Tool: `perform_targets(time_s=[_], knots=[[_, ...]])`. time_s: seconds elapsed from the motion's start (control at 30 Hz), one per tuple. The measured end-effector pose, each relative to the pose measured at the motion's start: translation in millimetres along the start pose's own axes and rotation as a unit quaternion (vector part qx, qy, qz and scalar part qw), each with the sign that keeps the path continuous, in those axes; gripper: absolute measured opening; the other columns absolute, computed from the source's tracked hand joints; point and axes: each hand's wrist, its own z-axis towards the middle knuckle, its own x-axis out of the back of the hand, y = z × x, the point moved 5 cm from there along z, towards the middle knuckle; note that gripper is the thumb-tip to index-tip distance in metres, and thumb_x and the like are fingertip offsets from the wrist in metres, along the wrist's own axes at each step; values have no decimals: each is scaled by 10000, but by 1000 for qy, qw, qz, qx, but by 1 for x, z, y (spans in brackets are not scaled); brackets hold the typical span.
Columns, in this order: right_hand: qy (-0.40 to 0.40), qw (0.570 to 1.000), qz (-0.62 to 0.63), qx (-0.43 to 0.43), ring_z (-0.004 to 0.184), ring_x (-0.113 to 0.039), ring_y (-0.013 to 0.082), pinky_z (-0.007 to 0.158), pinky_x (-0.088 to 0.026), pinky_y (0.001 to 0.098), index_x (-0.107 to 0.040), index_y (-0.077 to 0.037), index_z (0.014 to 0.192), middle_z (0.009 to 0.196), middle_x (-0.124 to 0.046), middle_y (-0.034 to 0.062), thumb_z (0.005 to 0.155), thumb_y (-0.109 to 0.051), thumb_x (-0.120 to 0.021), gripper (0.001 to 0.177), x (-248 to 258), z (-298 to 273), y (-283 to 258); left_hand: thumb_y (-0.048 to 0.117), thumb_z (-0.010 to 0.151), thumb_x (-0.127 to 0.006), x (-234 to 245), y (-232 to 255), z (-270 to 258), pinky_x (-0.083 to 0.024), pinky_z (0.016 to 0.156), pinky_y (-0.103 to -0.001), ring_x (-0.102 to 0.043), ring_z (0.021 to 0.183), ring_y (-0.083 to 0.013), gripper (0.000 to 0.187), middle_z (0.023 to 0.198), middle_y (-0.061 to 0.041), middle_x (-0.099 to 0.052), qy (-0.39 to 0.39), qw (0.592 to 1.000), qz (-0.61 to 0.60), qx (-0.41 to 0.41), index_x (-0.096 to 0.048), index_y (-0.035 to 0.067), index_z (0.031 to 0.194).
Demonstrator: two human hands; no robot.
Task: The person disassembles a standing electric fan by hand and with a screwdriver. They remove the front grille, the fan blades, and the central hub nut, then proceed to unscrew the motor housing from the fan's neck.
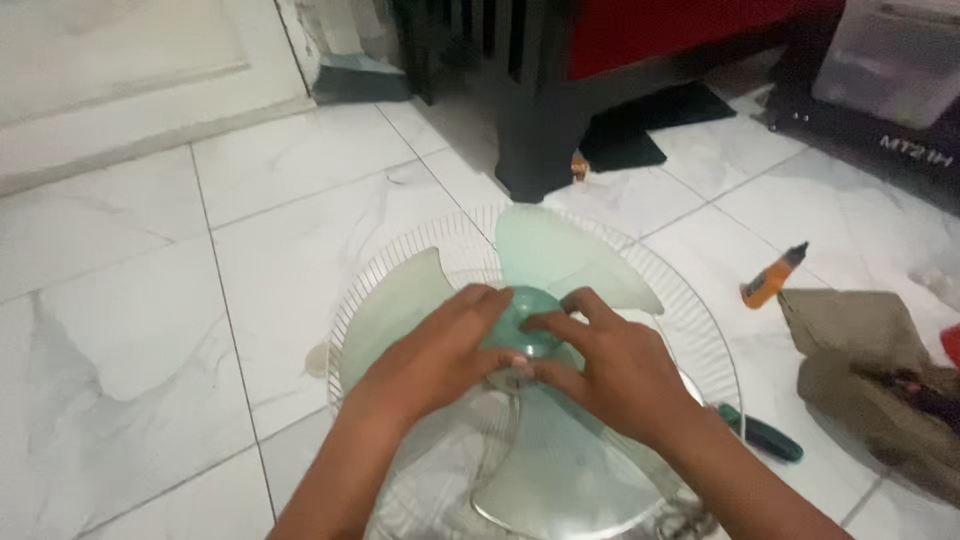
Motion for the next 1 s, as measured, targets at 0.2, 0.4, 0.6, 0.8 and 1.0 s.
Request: perform_targets(time_s=[0.2,0.4,0.6,0.8,1.0], knots=[[-62,996,3,-58,778,-745,238,665,-593,387,-759,-301,1176,1217,-652,30,752,-528,-783,481,4,2,-5,421,839,-721,11,12,-6,-490,995,-385,-551,1300,-245,726,1447,-41,-528,-6,1000,-12,20,-480,117,1452],[-67,994,21,-83,765,-761,208,684,-588,359,-753,-324,1200,1221,-649,9,742,-555,-811,516,11,2,-4,421,841,-699,10,6,-4,-481,1016,-368,-552,1304,-216,758,1462,-20,-516,-44,997,-9,67,-458,153,1508],[-88,992,10,-87,786,-757,204,660,-598,360,-737,-324,1231,1201,-656,20,784,-546,-798,503,0,1,-3,376,876,-723,10,8,-3,-453,1043,-395,-524,1333,-297,700,1467,-121,-524,38,998,-16,-54,-495,44,1448],[-49,998,21,-38,737,-748,267,664,-590,392,-744,-286,1229,1234,-649,57,774,-499,-810,506,1,0,-4,434,840,-713,3,1,-4,-460,1027,-383,-523,1330,-240,743,1448,-52,-530,-16,999,-13,38,-498,143,1489],[-92,993,-1,-79,710,-750,228,641,-597,358,-708,-302,1246,1247,-634,21,796,-540,-785,515,-7,2,-1,430,843,-703,9,6,-5,-461,1036,-389,-521,1334,-245,711,1469,-52,-525,-12,999,-13,29,-503,138,1459]])
